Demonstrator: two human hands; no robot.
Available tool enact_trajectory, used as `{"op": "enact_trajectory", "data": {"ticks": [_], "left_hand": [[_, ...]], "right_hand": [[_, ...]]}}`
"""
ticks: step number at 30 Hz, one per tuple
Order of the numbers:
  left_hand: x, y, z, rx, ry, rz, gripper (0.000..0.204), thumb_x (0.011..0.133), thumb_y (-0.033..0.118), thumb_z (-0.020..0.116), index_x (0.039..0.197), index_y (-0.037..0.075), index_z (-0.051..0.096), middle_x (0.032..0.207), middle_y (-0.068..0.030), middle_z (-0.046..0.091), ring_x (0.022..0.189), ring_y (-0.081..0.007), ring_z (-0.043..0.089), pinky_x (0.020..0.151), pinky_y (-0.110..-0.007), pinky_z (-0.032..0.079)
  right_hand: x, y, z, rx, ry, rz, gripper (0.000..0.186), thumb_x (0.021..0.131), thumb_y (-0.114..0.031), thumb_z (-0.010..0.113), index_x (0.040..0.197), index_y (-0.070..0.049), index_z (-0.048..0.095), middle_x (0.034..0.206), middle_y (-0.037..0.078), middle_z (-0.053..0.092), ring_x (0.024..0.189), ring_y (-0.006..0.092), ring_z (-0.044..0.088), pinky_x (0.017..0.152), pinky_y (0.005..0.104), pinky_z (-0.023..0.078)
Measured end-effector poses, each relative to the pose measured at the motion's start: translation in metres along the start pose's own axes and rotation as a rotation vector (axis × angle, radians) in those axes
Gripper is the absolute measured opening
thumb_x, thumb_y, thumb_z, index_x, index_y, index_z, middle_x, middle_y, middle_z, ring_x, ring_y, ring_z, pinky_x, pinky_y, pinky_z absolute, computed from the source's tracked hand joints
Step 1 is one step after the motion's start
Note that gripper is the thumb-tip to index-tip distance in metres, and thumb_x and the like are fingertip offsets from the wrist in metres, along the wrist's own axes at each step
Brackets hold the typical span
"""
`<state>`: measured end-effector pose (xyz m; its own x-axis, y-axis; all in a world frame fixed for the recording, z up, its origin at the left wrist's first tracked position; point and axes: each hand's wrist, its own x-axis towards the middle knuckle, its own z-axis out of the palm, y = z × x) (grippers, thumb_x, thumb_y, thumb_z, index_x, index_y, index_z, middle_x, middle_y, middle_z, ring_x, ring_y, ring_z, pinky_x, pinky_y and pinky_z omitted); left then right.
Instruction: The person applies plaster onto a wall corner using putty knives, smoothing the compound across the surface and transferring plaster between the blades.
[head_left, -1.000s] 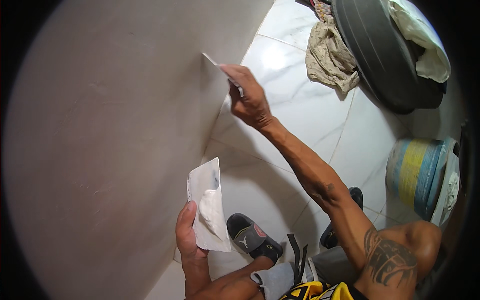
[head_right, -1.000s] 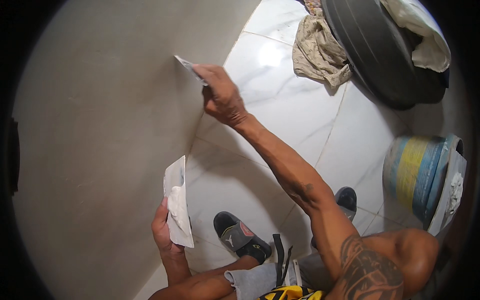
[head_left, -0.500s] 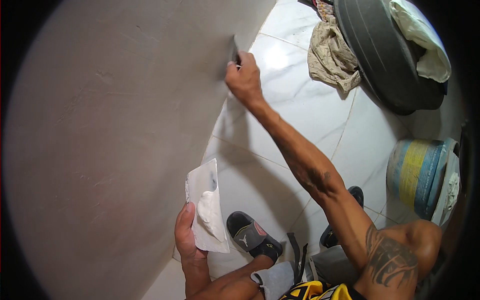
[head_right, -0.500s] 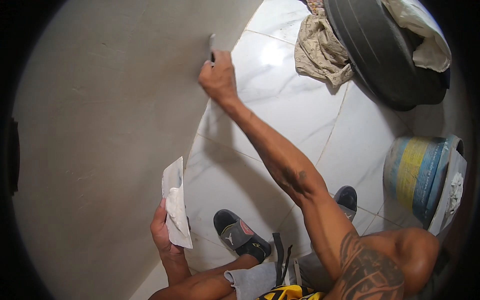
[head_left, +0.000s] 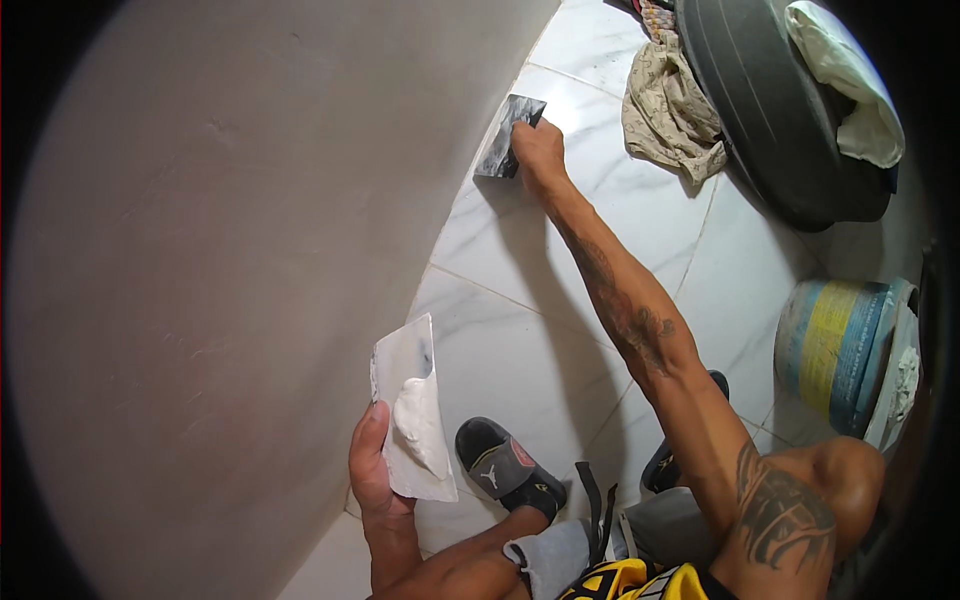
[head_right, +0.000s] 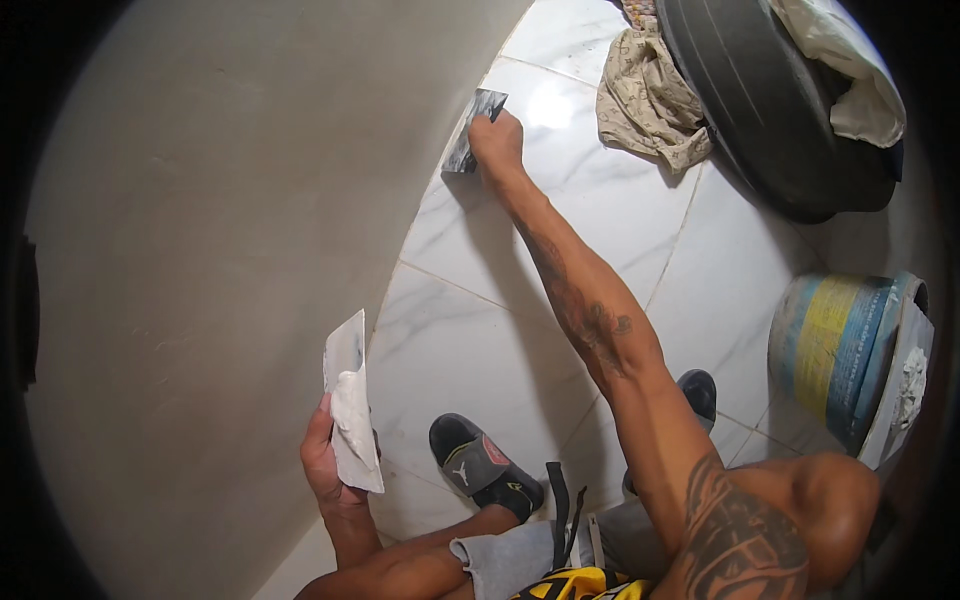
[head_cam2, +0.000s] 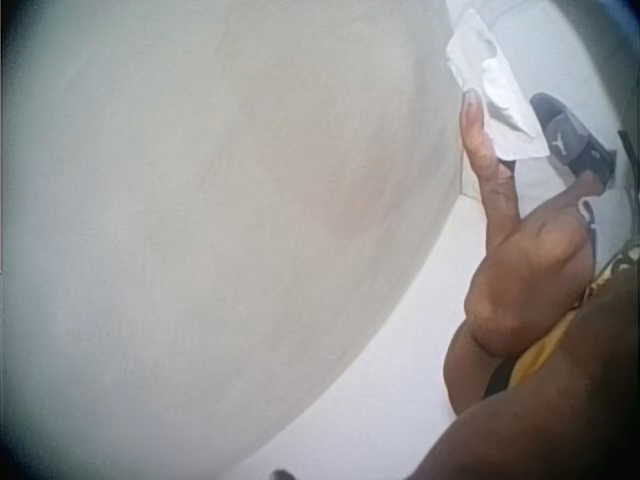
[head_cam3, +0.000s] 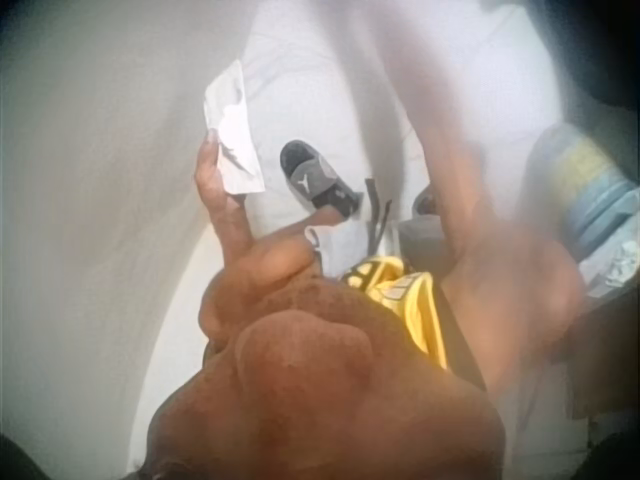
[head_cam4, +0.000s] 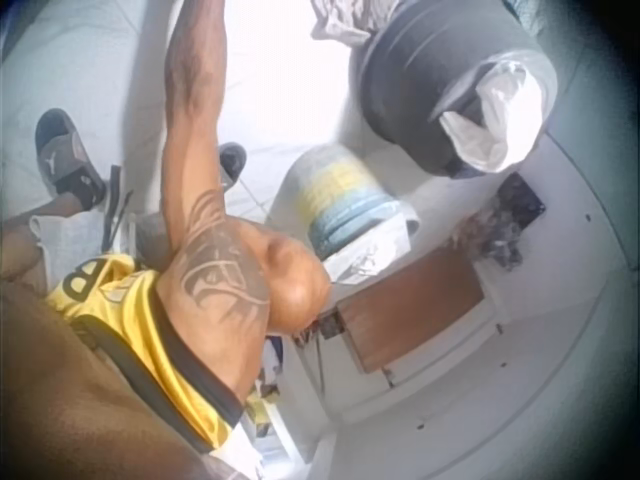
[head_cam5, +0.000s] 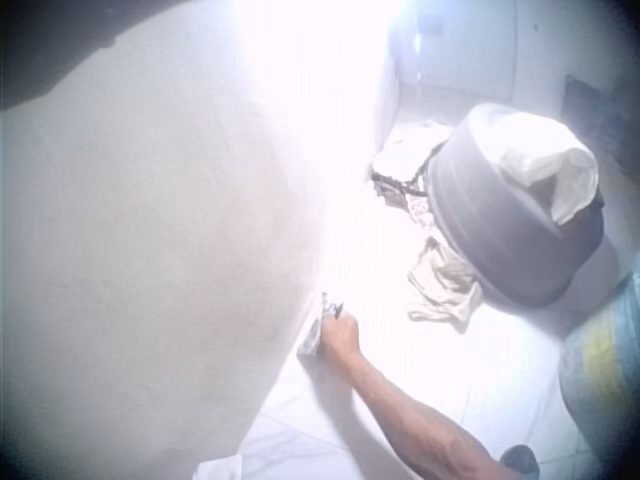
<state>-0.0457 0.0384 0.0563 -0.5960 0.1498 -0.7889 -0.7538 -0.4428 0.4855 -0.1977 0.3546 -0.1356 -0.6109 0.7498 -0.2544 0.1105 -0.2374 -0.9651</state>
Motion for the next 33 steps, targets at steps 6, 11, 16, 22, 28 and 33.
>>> {"op": "enact_trajectory", "data": {"ticks": [6, 11, 16, 22, 28, 33], "left_hand": [[-0.002, 0.003, 0.0, 0.016, -0.002, 0.016, 0.029, 0.098, 0.027, 0.047, 0.109, 0.001, 0.057, 0.08, -0.01, 0.067, 0.057, -0.0206, 0.066, 0.047, -0.032, 0.056], [-0.003, 0.004, 0.003, 0.01, 0.014, 0.011, 0.029, 0.098, 0.026, 0.047, 0.109, 0.001, 0.057, 0.081, -0.01, 0.067, 0.058, -0.0202, 0.066, 0.048, -0.032, 0.057], [0.0, 0.002, 0.007, -0.008, 0.137, 0.018, 0.029, 0.098, 0.026, 0.048, 0.109, 0.001, 0.057, 0.082, -0.0098, 0.067, 0.06, -0.0197, 0.066, 0.05, -0.032, 0.057], [-0.002, 0.003, 0.003, 0.039, -0.011, 0.017, 0.029, 0.098, 0.026, 0.048, 0.109, 0.001, 0.057, 0.083, -0.0101, 0.067, 0.061, -0.0197, 0.066, 0.051, -0.031, 0.057], [-0.003, 0.002, 0.002, 0.006, -0.005, 0.022, 0.031, 0.098, 0.023, 0.048, 0.113, -0.002, 0.056, 0.089, -0.0116, 0.068, 0.068, -0.0206, 0.068, 0.056, -0.032, 0.059], [-0.004, 0.0, 0.003, -0.017, 0.015, 0.021, 0.031, 0.098, 0.021, 0.047, 0.116, -0.003, 0.055, 0.094, -0.013, 0.068, 0.073, -0.0211, 0.069, 0.059, -0.033, 0.06]], "right_hand": [[0.022, -0.014, 0.005, 0.012, 0.014, 0.074, 0.018, 0.074, -0.009, 0.048, 0.07, 0.006, 0.057, 0.064, 0.005, 0.052, 0.058, 0.0144, 0.046, 0.052, 0.0348, 0.039], [0.019, -0.026, 0.013, -0.234, -0.123, -0.118, 0.018, 0.079, -0.012, 0.051, 0.081, 0.004, 0.059, 0.066, 0.004, 0.054, 0.057, 0.0129, 0.047, 0.051, 0.0313, 0.038], [-0.007, -0.018, -0.002, -0.083, -0.037, -0.321, 0.018, 0.082, -0.013, 0.05, 0.083, 0.002, 0.06, 0.067, 0.002, 0.054, 0.064, 0.0109, 0.047, 0.059, 0.0284, 0.041], [0.025, -0.012, -0.007, 0.086, -0.049, 0.023, 0.012, 0.078, -0.009, 0.051, 0.069, -0.002, 0.054, 0.062, -0.001, 0.044, 0.057, 0.0096, 0.038, 0.052, 0.0295, 0.033], [0.038, -0.017, 0.003, 0.128, -0.228, 0.056, 0.01, 0.076, -0.008, 0.053, 0.068, -0.001, 0.054, 0.057, -0.002, 0.04, 0.052, 0.0093, 0.035, 0.048, 0.0301, 0.03], [0.001, -0.023, 0.02, -0.143, -0.146, -0.127, 0.018, 0.079, -0.012, 0.053, 0.082, 0.004, 0.06, 0.067, 0.004, 0.048, 0.06, 0.0129, 0.046, 0.054, 0.0288, 0.039]]}}
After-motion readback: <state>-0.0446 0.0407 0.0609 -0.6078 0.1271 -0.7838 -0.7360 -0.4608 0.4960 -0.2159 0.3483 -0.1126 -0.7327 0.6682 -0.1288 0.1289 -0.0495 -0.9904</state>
